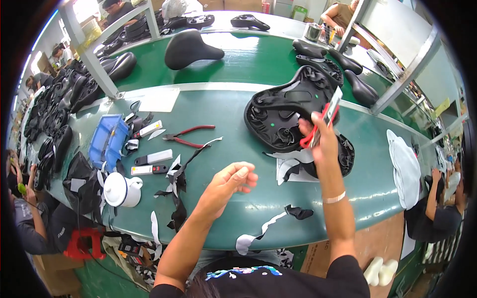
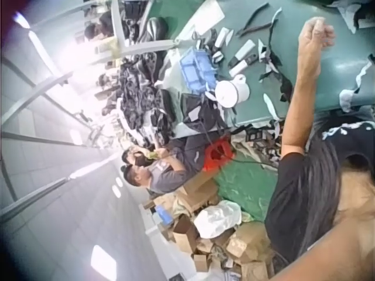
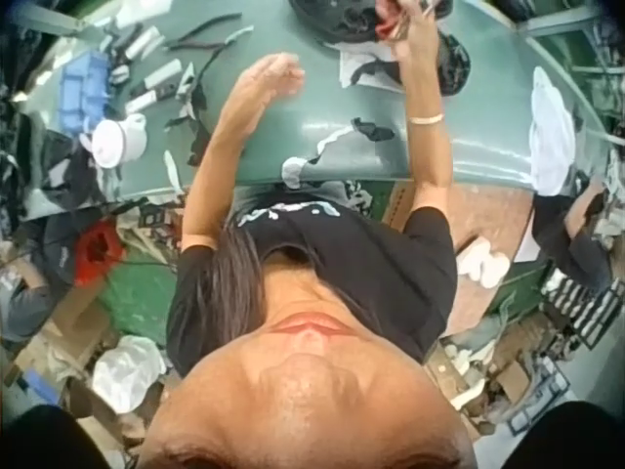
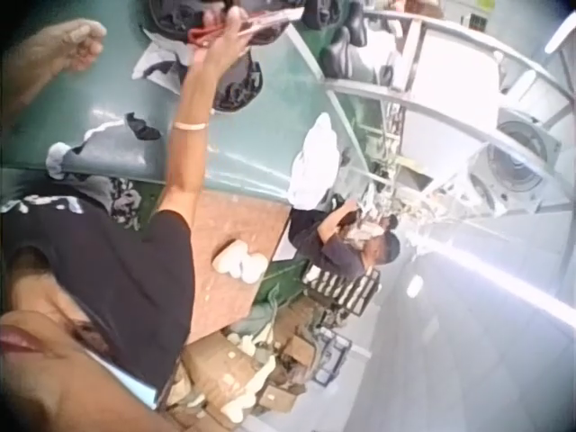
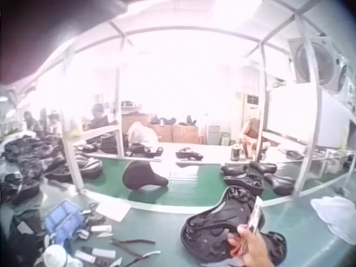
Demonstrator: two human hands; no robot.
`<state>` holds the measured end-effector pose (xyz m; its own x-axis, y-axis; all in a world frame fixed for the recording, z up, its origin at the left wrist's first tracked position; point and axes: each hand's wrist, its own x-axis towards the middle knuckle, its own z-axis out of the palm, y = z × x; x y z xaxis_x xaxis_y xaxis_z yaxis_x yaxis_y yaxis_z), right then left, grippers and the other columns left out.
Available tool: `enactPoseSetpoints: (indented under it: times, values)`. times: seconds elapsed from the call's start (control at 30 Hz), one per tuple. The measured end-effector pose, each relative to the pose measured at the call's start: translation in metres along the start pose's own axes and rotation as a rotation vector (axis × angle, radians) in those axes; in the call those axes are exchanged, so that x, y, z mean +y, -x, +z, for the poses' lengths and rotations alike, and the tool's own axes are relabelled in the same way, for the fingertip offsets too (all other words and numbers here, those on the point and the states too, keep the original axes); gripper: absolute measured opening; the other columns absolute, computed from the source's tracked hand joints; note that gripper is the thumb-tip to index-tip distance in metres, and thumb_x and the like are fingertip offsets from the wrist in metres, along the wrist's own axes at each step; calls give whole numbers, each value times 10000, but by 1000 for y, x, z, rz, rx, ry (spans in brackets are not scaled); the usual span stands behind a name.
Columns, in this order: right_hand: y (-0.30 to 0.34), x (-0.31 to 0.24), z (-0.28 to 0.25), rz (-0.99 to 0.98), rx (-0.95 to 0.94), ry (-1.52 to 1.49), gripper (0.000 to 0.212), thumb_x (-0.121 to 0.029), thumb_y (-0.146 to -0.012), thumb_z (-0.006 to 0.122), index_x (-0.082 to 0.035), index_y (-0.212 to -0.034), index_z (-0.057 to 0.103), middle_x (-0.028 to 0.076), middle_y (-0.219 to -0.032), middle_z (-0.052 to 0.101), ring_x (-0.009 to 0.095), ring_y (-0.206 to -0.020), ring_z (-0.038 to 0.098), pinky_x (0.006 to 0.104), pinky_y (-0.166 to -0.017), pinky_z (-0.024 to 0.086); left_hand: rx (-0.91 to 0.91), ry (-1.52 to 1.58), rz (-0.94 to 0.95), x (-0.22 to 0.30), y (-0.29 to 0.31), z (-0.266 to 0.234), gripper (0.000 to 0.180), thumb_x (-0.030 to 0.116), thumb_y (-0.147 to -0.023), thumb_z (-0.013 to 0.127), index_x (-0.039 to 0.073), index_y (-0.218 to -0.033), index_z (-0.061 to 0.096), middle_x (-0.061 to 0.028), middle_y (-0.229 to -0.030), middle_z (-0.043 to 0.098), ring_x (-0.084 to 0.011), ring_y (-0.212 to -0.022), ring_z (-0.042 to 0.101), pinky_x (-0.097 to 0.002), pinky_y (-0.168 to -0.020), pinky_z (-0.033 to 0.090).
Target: The worker trims excess material from the edges of bicycle seats using a utility knife.
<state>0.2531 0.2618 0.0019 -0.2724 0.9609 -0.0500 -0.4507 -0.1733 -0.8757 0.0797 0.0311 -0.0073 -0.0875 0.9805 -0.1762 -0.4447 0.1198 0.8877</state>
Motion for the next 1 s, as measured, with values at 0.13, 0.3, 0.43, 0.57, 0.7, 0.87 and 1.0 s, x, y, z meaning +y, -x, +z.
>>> enactPoseSetpoints:
  times: [0.13, 0.3, 0.43, 0.57, 0.7, 0.87, 1.0]
  values:
    - [138, 7, 45, 189, -34, -23, 362, -170, -849, 662, -12, -1136, 507, 131, -923, 637, 228, -810, 662, 340, -659, 555, 265, 34, 166, -17, -10, 27, 425, 329, -923, 573, 31, -1221, 521, -107, -1153, 593, -205, -1076, 562, -358, -948, 424]
    - [223, 20, 18, 588, -427, 149, 371, -68, -813, 656, -17, -1143, 494, 148, -863, 627, 193, -638, 640, 293, -489, 520, 429, 422, 448, -22, -2, 4, 440, 208, -846, 622, 5, -1219, 506, -102, -1120, 601, -205, -992, 605, -360, -886, 491]
    - [205, 18, -20, 278, -328, 243, 379, -136, -907, 576, -30, -1235, 417, 70, -812, 579, 115, -569, 556, 225, -518, 487, 465, 219, 73, 4, 49, -35, 525, 371, -815, 646, -8, -1157, 524, -98, -1029, 598, -179, -885, 612, -290, -769, 514]
    - [181, 19, -18, -218, -541, 775, 436, -146, -875, 624, -55, -1274, 473, 64, -791, 585, 146, -569, 532, 238, -506, 453, 309, -102, -215, 27, 67, -58, 433, 330, -831, 655, 4, -1097, 554, -54, -897, 606, -102, -714, 602, -230, -638, 508]
    - [155, -1, 13, -751, -971, 1208, 497, -100, -794, 668, -166, -1273, 553, 59, -751, 566, 201, -558, 527, 309, -483, 430, 258, -252, -240, 36, 60, -54, 471, 316, -798, 670, -23, -1104, 555, -75, -907, 623, -115, -712, 605, -239, -636, 504]
    - [154, -7, 7, -721, -1181, 1645, 578, -140, -785, 692, -232, -1325, 508, 55, -720, 512, 214, -559, 519, 329, -487, 429, 201, -409, -227, 40, 49, -54, 400, 305, -772, 664, -24, -993, 606, -74, -865, 628, -113, -680, 591, -240, -621, 488]
    - [222, 13, -19, -438, -921, 1694, 635, -117, -824, 671, -186, -1398, 410, 116, -731, 528, 302, -527, 526, 404, -479, 436, 351, -433, -248, 36, 63, -53, 385, 307, -768, 640, -37, -938, 605, -61, -814, 611, -116, -659, 569, -249, -605, 464]
